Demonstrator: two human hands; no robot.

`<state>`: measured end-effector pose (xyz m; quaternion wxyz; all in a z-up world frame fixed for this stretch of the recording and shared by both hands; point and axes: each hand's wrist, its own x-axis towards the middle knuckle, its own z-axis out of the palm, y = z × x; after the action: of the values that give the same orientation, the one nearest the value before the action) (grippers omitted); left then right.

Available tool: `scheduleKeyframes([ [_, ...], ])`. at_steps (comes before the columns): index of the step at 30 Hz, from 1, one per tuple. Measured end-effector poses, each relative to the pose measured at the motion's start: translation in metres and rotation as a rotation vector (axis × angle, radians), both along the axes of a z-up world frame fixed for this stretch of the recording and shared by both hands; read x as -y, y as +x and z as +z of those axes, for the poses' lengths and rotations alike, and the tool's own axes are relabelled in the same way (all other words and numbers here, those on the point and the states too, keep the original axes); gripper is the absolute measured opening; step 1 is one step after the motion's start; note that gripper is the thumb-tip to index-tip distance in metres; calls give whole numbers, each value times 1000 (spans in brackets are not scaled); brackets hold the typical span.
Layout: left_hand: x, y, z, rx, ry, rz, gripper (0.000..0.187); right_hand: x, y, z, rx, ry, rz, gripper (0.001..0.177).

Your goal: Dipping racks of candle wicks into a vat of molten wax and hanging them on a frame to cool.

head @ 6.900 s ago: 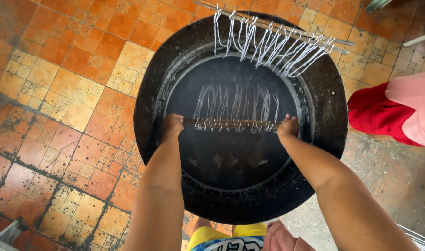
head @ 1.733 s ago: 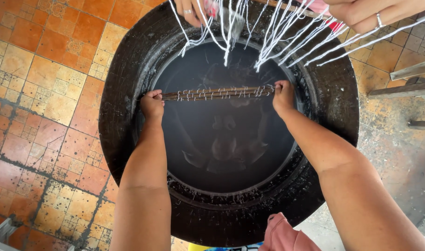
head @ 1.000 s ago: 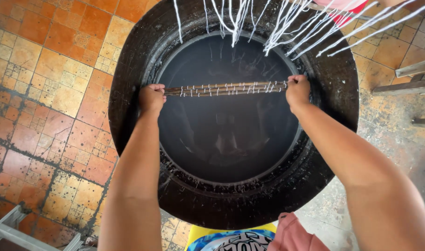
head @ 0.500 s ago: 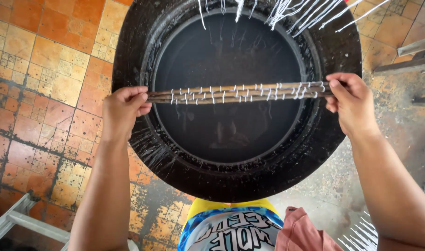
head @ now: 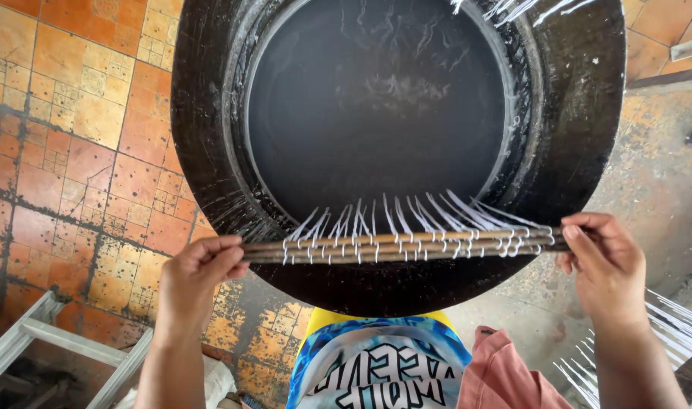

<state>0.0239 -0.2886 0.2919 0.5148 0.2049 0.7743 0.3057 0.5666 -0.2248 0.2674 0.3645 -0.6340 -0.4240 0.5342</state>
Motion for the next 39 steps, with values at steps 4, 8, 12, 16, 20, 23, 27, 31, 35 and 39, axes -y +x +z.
scheduleKeyframes([
  [4,33,-3,-22,71,56,83,21,19,6,1,30,-37,-27,10],
  [8,56,-10,-33,103,14,63,16,37,10,0,3,-79,-24,9],
  [12,73,-15,-43,156,27,26,18,49,19,-4,-35,-83,34,9],
  [16,84,-21,-48,127,-45,14,17,58,26,-10,-10,-99,67,6],
  [20,93,-25,-55,166,-24,14,16,61,31,-16,23,-149,144,11],
  [23,93,-25,-52,171,-36,7,16,63,35,-22,54,-187,166,14],
  [27,95,-26,-53,170,-36,-5,14,65,39,-24,129,-208,204,11],
  [31,92,-26,-47,175,-79,-19,15,67,43,-26,139,-258,202,11],
  [35,91,-24,-45,189,-32,-22,15,65,42,-30,151,-268,277,16],
  [39,90,-22,-42,178,-23,-2,13,64,40,-29,216,-259,305,17],
])
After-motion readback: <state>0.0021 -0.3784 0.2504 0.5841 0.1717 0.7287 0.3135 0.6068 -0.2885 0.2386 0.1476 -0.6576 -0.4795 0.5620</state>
